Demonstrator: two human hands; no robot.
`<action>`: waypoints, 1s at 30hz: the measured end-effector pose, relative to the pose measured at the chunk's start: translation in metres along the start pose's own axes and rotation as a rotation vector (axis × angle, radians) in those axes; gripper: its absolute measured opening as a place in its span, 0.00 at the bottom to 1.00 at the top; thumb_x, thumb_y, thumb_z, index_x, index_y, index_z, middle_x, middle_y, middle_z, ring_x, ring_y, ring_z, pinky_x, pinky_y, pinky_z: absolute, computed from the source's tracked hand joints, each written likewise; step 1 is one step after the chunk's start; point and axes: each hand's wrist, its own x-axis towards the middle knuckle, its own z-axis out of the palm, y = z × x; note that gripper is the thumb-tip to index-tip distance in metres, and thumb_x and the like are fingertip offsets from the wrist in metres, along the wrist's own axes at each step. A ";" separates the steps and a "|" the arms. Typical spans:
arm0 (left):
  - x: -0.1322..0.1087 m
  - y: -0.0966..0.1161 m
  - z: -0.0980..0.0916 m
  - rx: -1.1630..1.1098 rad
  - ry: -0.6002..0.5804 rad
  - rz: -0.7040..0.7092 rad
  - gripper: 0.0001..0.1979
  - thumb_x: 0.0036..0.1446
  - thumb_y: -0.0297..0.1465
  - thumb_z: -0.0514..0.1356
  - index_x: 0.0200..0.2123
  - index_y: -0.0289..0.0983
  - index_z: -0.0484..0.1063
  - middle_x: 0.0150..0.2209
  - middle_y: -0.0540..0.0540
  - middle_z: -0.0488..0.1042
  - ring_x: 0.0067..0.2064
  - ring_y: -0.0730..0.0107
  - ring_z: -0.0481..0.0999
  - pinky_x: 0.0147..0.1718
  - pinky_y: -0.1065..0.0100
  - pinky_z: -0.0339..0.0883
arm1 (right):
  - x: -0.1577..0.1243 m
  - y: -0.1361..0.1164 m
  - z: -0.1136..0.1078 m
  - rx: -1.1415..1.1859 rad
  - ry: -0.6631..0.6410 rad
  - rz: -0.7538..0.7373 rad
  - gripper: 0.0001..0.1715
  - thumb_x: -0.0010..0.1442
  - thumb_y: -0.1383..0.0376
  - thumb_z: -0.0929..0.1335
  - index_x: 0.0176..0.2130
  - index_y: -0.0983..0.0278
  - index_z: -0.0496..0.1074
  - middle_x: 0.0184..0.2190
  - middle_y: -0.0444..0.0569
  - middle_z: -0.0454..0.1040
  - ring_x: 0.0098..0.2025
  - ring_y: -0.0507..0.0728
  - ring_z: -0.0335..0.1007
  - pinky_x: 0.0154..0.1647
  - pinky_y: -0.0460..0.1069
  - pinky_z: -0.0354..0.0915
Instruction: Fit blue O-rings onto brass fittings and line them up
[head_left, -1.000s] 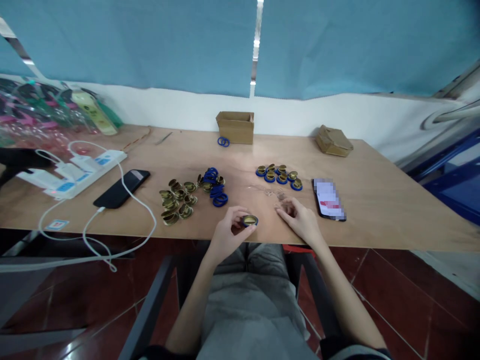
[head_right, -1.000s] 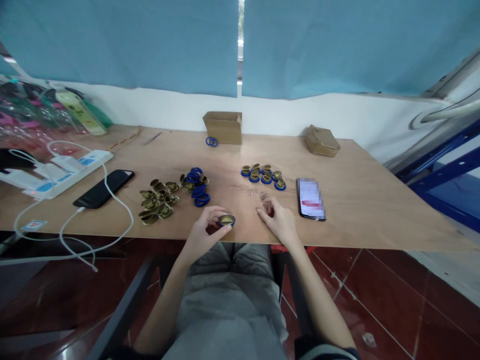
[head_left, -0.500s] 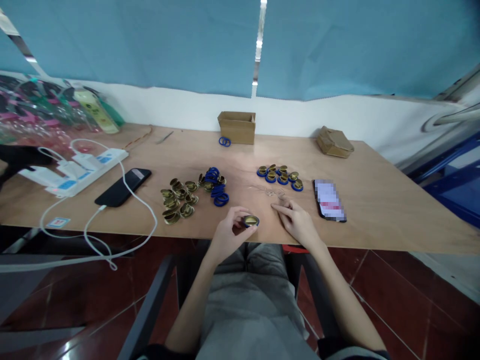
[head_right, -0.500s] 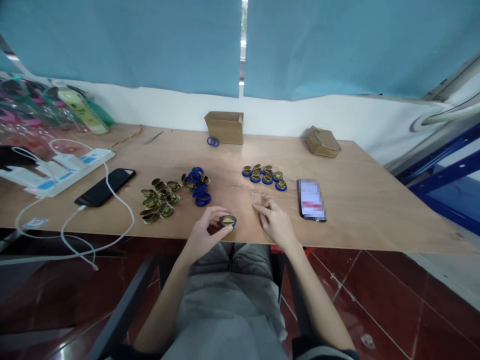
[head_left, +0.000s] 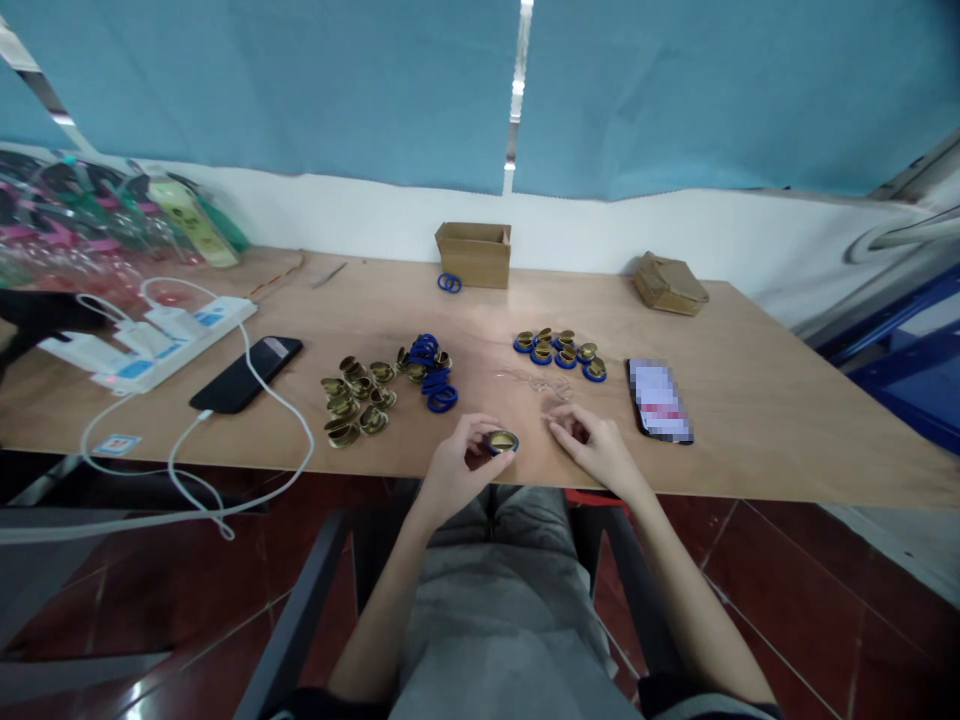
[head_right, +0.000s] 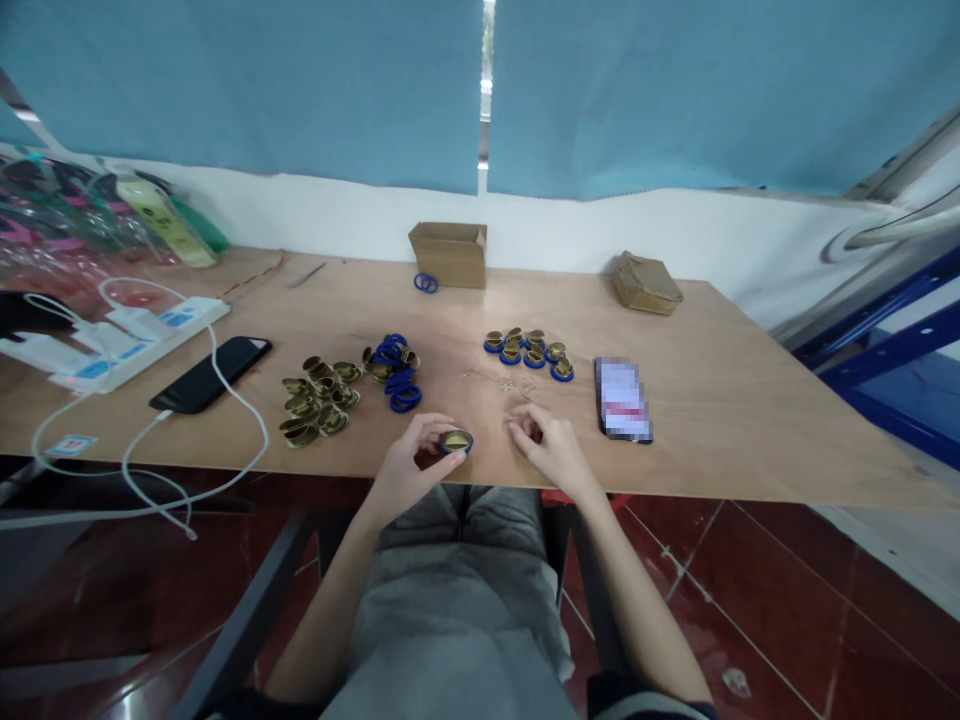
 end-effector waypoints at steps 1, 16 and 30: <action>0.000 0.000 0.000 0.001 0.003 -0.001 0.20 0.57 0.34 0.67 0.51 0.41 0.68 0.46 0.46 0.80 0.43 0.67 0.79 0.42 0.66 0.71 | 0.001 -0.001 0.001 -0.018 0.014 0.022 0.14 0.65 0.56 0.66 0.43 0.62 0.75 0.23 0.42 0.71 0.24 0.54 0.65 0.28 0.48 0.60; 0.000 -0.001 0.002 0.011 0.023 -0.003 0.19 0.56 0.34 0.67 0.50 0.41 0.68 0.44 0.46 0.80 0.42 0.66 0.80 0.42 0.65 0.72 | 0.006 -0.011 0.023 -0.330 0.041 0.106 0.14 0.65 0.53 0.66 0.38 0.62 0.68 0.27 0.47 0.75 0.28 0.59 0.73 0.27 0.49 0.53; 0.000 -0.001 0.002 0.007 0.016 -0.010 0.20 0.56 0.34 0.68 0.51 0.42 0.68 0.45 0.46 0.80 0.43 0.65 0.80 0.44 0.64 0.72 | 0.003 -0.011 0.023 -0.296 0.071 0.108 0.12 0.64 0.55 0.66 0.36 0.61 0.66 0.25 0.46 0.75 0.27 0.58 0.71 0.28 0.49 0.53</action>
